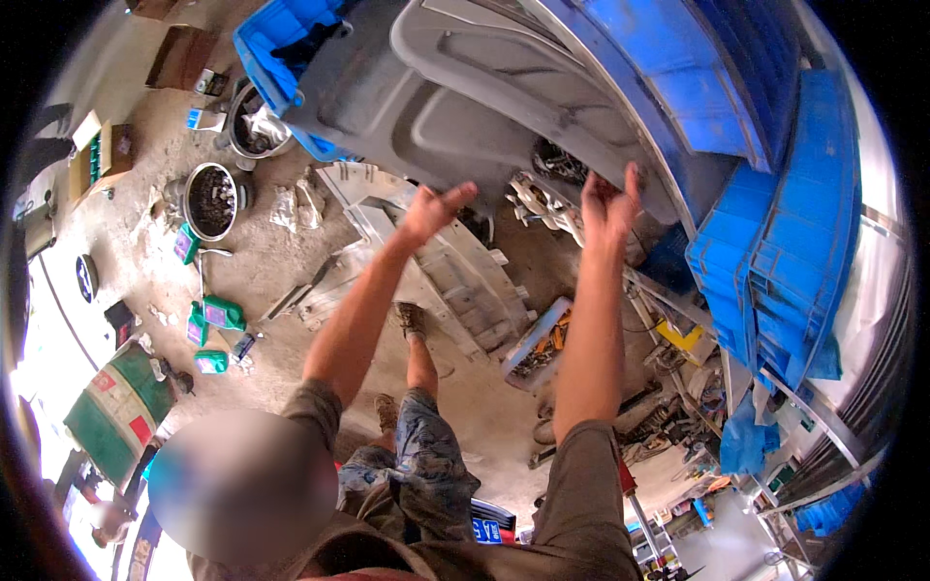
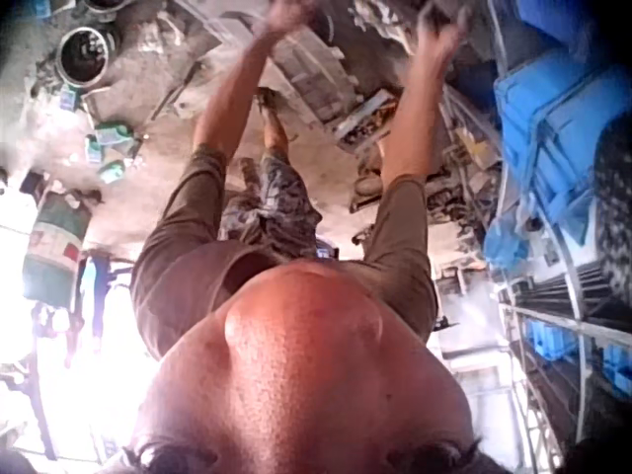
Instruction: The person installs a large plastic engine cover onto a red car with the hood open. They align the cover, press it into place, and then use a ratchet to tighten several bolts around the perimeter to secure it.
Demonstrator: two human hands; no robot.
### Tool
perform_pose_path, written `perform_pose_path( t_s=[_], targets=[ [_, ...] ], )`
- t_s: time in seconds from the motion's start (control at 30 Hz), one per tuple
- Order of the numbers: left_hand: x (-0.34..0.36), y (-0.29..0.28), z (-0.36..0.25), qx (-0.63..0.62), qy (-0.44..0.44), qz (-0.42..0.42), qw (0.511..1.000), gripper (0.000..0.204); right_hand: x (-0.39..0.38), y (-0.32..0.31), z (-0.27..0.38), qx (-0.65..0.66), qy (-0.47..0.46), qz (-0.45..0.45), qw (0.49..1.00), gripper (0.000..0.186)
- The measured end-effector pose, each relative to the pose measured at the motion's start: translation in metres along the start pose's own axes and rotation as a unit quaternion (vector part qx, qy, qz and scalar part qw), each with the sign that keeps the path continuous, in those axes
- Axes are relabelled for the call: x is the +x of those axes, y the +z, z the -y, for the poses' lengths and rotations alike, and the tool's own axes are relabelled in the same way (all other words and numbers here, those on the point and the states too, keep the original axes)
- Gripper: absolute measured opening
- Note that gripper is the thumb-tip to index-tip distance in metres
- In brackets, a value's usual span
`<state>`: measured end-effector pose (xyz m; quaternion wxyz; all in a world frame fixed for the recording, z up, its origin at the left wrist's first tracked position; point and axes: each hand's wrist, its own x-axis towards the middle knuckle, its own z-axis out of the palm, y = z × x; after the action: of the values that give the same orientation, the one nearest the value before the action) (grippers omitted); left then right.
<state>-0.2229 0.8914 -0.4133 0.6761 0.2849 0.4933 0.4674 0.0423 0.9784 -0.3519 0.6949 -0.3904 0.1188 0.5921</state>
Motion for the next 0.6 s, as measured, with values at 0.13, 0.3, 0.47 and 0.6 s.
perform_pose_path(
  t_s=[0.13, 0.3, 0.47, 0.6],
  targets=[
    [-0.064, 0.037, 0.014, 0.028, -0.059, -0.037, 0.997, 0.030, -0.026, 0.001, 0.009, -0.006, -0.032, -0.066, 0.997, 0.020],
    [-0.124, 0.076, 0.060, -0.081, -0.191, -0.071, 0.976, 0.035, -0.047, 0.005, 0.007, 0.028, -0.003, -0.064, 0.998, 0.020],
    [-0.175, 0.113, 0.071, -0.138, -0.206, -0.078, 0.966, 0.026, -0.052, 0.014, 0.000, 0.070, -0.011, -0.086, 0.994, 0.027],
    [-0.199, 0.147, 0.074, -0.169, -0.271, -0.112, 0.941, 0.022, -0.041, 0.016, -0.010, 0.060, 0.004, -0.040, 0.997, 0.029]
  ],
)
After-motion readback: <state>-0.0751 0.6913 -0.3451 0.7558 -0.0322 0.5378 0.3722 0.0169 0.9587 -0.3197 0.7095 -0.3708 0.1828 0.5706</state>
